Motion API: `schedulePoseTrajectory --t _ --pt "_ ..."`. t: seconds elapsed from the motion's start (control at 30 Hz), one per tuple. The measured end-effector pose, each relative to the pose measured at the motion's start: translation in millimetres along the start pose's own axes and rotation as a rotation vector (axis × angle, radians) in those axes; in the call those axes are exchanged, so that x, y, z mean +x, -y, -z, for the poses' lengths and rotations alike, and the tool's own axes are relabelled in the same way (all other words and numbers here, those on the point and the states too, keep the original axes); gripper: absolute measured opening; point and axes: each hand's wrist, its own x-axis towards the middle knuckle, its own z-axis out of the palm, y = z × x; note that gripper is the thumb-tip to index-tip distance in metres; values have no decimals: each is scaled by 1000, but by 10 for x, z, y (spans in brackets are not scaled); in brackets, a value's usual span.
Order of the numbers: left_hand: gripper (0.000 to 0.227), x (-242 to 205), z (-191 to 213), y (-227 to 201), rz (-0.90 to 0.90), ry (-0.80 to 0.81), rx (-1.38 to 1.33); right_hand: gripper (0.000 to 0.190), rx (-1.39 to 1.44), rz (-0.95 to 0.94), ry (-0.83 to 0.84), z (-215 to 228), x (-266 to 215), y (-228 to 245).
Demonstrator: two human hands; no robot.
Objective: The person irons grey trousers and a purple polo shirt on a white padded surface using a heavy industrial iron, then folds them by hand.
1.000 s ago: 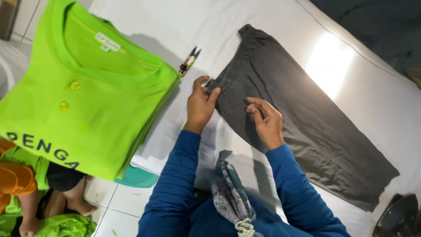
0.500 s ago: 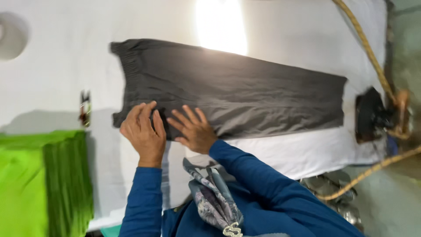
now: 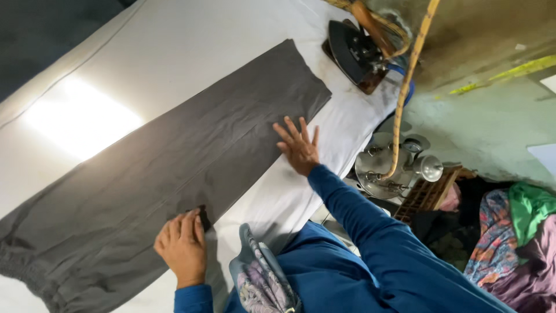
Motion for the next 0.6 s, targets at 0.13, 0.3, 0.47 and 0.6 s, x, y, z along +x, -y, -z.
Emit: schedulePoseTrajectory --t 0.13,0.3,0.47,0.6 --pt "27 -204 -423 -14 94 54 299 49 28 -100 -246 176 104 -621" --pt "52 66 -380 -688 -70 196 95 53 3 -99 -79 258 413 -703" --pt "73 -25 -585 -880 -273 160 593 52 69 -240 53 212 568 -1050" --pt "72 -112 -704 -852 -251 101 311 45 127 -152 -500 808 723 -1309"
